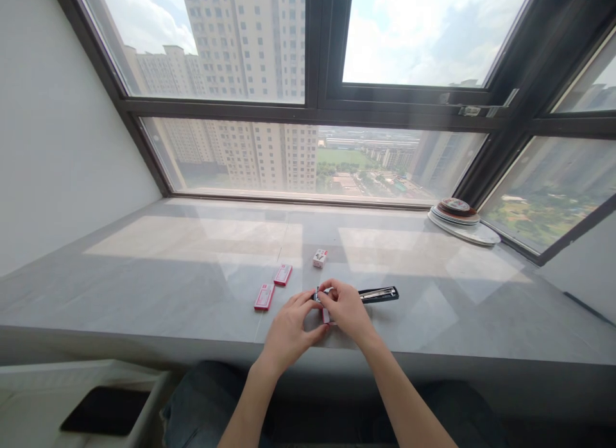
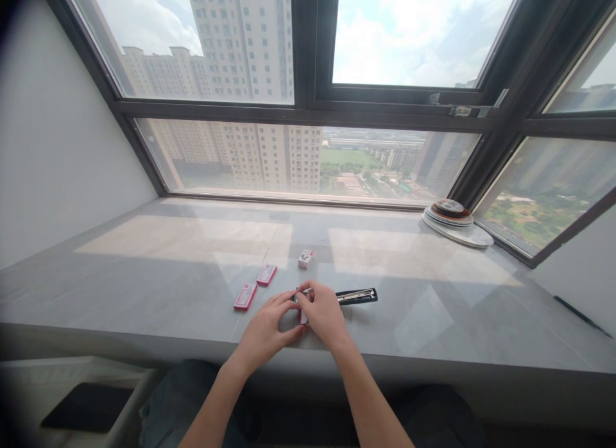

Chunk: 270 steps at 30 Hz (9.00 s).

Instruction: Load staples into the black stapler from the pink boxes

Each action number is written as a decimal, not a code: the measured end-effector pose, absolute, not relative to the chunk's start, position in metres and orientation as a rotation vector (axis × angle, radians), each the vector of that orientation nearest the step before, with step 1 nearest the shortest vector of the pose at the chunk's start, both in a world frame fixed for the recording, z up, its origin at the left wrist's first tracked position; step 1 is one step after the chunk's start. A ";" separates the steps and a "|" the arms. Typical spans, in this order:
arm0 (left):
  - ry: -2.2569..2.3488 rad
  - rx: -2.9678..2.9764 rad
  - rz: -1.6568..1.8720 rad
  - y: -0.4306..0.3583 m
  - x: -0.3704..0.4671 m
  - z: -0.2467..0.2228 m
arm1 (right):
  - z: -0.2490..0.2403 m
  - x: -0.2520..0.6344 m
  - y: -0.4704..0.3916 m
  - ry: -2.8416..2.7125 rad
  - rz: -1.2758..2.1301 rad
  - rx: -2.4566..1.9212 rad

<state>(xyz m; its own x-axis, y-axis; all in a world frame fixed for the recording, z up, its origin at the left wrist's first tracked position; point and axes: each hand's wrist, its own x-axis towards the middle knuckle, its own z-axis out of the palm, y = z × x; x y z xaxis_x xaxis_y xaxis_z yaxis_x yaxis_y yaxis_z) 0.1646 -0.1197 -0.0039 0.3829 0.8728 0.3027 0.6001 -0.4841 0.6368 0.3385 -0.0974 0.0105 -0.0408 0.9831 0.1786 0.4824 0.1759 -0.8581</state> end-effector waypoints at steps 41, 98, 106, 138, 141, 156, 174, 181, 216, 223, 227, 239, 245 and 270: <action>1.649 2.275 0.910 -0.132 0.217 -0.001 | 0.024 0.449 -0.086 -1.522 0.960 -1.229; 1.483 2.409 1.004 -0.083 0.221 -0.028 | -0.006 0.408 -0.109 -1.514 0.982 -1.520; 1.551 2.519 1.043 -0.102 0.158 -0.035 | -0.002 0.321 -0.091 -1.702 0.993 -1.297; 1.448 2.412 1.187 -0.075 0.127 0.002 | -0.040 0.403 -0.061 -1.688 0.499 -1.493; 1.394 2.565 0.806 -0.068 0.169 -0.012 | -0.042 0.432 -0.083 -1.931 0.165 -1.740; 1.670 2.604 0.532 -0.068 0.192 -0.031 | -0.037 0.418 -0.106 -2.056 -0.068 -2.125; 1.616 2.617 0.540 -0.066 0.194 -0.033 | -0.029 0.419 -0.109 -2.042 -0.032 -2.117; 1.624 2.616 0.541 -0.067 0.195 -0.032 | -0.029 0.419 -0.110 -2.045 -0.031 -2.104; 1.632 2.583 0.567 -0.066 0.194 -0.031 | -0.029 0.417 -0.108 -2.057 -0.036 -2.116; 1.642 2.603 0.539 -0.067 0.194 -0.031 | -0.029 0.417 -0.108 -2.057 -0.031 -2.122; 1.661 2.621 0.510 -0.068 0.195 -0.031 | -0.028 0.417 -0.109 -2.056 -0.016 -2.103; 1.666 2.619 0.554 -0.071 0.196 -0.033 | -0.025 0.412 -0.108 -1.905 0.019 -2.060; 1.645 2.617 0.609 -0.103 0.193 -0.033 | -0.001 0.326 -0.071 -1.854 0.470 -1.675; 1.608 2.513 0.699 -0.129 0.209 -0.010 | 0.008 0.342 -0.089 -1.673 0.296 -1.571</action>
<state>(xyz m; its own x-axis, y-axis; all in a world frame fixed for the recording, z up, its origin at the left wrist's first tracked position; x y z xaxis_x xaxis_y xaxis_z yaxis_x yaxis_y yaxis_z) 0.2094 -0.1287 -0.0096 0.3460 0.8770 0.3333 0.8419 -0.4471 0.3023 0.3416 -0.0894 0.0080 0.0964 0.9171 0.3868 0.7285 0.1998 -0.6552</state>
